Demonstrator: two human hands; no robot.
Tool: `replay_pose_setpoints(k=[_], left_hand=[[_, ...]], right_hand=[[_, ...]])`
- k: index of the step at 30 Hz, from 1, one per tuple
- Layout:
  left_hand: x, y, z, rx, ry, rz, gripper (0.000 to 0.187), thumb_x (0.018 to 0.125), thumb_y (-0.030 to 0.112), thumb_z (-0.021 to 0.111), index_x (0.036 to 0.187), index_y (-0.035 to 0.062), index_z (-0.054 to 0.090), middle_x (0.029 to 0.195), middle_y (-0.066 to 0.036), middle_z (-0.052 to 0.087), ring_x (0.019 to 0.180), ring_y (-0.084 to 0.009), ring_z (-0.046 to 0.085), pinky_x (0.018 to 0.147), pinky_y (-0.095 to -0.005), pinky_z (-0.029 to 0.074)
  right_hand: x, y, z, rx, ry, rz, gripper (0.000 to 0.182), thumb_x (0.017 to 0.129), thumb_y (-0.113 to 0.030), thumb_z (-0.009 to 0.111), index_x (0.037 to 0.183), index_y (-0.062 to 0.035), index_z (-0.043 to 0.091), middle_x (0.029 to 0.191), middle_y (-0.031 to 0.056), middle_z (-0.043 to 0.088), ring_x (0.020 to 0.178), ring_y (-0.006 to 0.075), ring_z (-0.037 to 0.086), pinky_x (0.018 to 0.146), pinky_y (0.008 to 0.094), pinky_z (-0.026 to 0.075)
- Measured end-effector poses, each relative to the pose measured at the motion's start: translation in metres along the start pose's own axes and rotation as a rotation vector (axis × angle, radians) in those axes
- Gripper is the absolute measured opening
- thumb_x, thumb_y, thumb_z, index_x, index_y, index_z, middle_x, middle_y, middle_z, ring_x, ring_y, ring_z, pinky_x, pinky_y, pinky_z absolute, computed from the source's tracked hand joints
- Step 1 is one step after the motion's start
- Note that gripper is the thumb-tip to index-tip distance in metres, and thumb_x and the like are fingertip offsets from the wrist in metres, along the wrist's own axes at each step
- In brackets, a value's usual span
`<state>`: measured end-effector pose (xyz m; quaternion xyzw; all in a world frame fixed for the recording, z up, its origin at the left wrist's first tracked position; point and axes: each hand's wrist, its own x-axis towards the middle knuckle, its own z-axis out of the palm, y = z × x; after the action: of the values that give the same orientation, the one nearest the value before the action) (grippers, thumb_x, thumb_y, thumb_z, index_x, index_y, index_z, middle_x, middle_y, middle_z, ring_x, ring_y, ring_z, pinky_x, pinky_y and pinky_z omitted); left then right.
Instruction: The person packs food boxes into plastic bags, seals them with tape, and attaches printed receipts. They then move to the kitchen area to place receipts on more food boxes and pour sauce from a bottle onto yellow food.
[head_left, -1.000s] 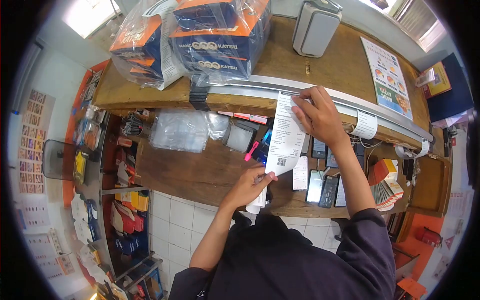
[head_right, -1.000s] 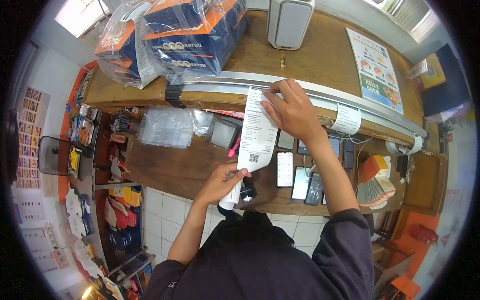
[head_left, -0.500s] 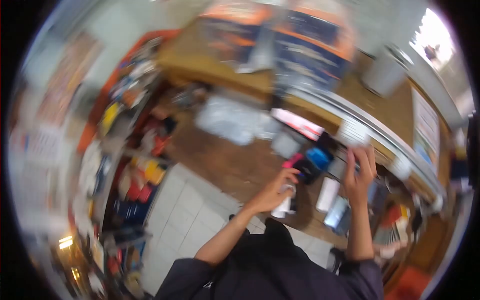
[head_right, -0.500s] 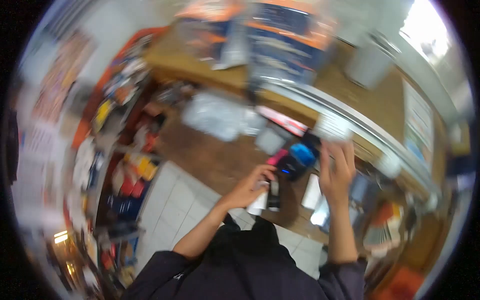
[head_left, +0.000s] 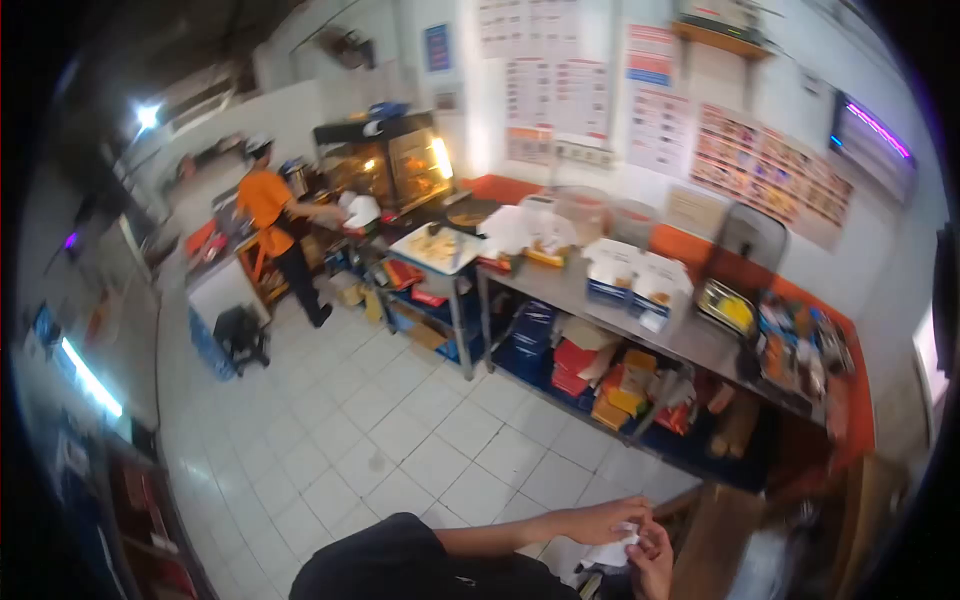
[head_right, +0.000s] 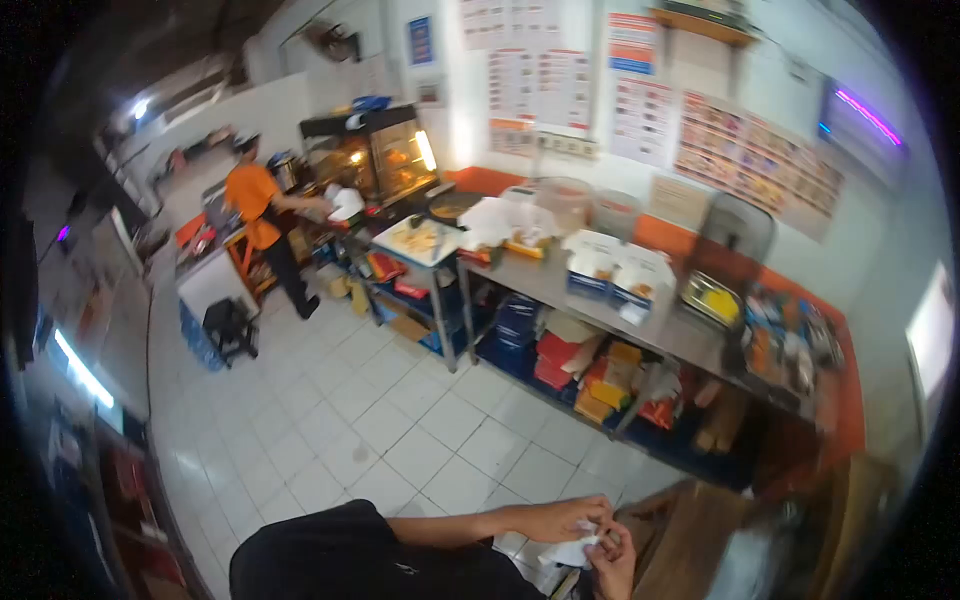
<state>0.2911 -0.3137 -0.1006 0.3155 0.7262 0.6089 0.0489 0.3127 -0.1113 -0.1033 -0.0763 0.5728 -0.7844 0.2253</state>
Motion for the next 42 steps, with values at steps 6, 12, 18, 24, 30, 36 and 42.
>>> replay_pose_setpoints(k=[6, 12, 18, 24, 30, 36, 42], left_hand=[[-0.116, -0.047, -0.172, 0.282, 0.451, -0.160, 0.016, 0.089, 0.006, 0.067, 0.102, 0.0029, 0.059, 0.104, -0.010, 0.057, 0.104, -0.0252, 0.058, 0.092, -0.0367, 0.047], [-0.191, -0.064, -0.290, -0.084, 0.921, -0.436, 0.016, 0.090, 0.006, 0.068, 0.105, 0.0027, 0.061, 0.110, -0.011, 0.066, 0.104, -0.0171, 0.065, 0.084, -0.0317, 0.054], [-0.243, -0.142, -0.453, 0.040, 1.024, -0.373, 0.014, 0.095, 0.005, 0.065, 0.108, 0.0010, 0.068, 0.116, -0.008, 0.065, 0.105, -0.0135, 0.061, 0.086, -0.0272, 0.051], [-0.330, -0.126, -0.693, 0.428, 1.349, -0.470, 0.032, 0.092, -0.003, 0.060, 0.121, 0.0077, 0.066, 0.118, -0.007, 0.066, 0.097, -0.0143, 0.063, 0.078, -0.0274, 0.053], [-0.445, -0.052, -1.000, 0.679, 1.564, -0.184, 0.040, 0.087, -0.006, 0.057, 0.125, 0.0051, 0.063, 0.103, 0.000, 0.064, 0.094, -0.0087, 0.058, 0.083, -0.0250, 0.048], [-0.473, 0.017, -1.339, 0.626, 1.608, 0.139, 0.041, 0.086, -0.007, 0.054, 0.124, 0.0028, 0.064, 0.114, -0.007, 0.066, 0.105, -0.0145, 0.061, 0.092, -0.0269, 0.047], [-0.463, 0.011, -1.564, 0.754, 1.384, 0.041, 0.044, 0.085, -0.008, 0.052, 0.126, 0.0018, 0.064, 0.119, -0.010, 0.067, 0.106, -0.0149, 0.061, 0.093, -0.0270, 0.047]], right_hand=[[0.198, 0.054, 0.133, -0.244, -0.217, 0.034, 0.045, 0.078, 0.009, 0.076, 0.119, 0.0028, 0.057, 0.094, 0.0069, 0.067, 0.078, 0.0108, 0.063, 0.065, 0.0232, 0.051], [0.332, 0.099, 0.262, -0.310, -0.429, 0.016, 0.038, 0.081, 0.007, 0.074, 0.114, 0.0008, 0.055, 0.092, 0.0055, 0.066, 0.074, 0.0084, 0.061, 0.062, 0.0217, 0.049], [0.484, 0.147, 0.383, -0.371, -0.553, -0.038, 0.029, 0.084, 0.005, 0.070, 0.109, -0.0006, 0.057, 0.091, 0.0067, 0.067, 0.072, 0.0090, 0.062, 0.060, 0.0222, 0.049], [0.650, 0.150, 0.511, -0.398, -0.640, 0.035, 0.021, 0.094, -0.007, 0.067, 0.112, 0.0013, 0.060, 0.093, 0.0100, 0.070, 0.078, 0.0137, 0.068, 0.068, 0.0269, 0.054], [0.772, 0.139, 0.607, -0.604, -0.732, -0.168, 0.018, 0.093, -0.005, 0.067, 0.109, 0.0033, 0.061, 0.091, 0.0098, 0.071, 0.080, 0.0156, 0.068, 0.070, 0.0276, 0.055], [0.826, 0.146, 0.695, -0.821, -0.472, -0.135, 0.020, 0.096, -0.013, 0.063, 0.109, 0.0028, 0.061, 0.098, 0.0109, 0.066, 0.092, 0.0226, 0.063, 0.082, 0.0358, 0.050], [0.865, 0.190, 0.778, -0.832, -0.202, -0.069, 0.021, 0.095, -0.015, 0.065, 0.106, 0.0028, 0.062, 0.092, 0.0103, 0.063, 0.085, 0.0200, 0.059, 0.082, 0.0325, 0.048]])
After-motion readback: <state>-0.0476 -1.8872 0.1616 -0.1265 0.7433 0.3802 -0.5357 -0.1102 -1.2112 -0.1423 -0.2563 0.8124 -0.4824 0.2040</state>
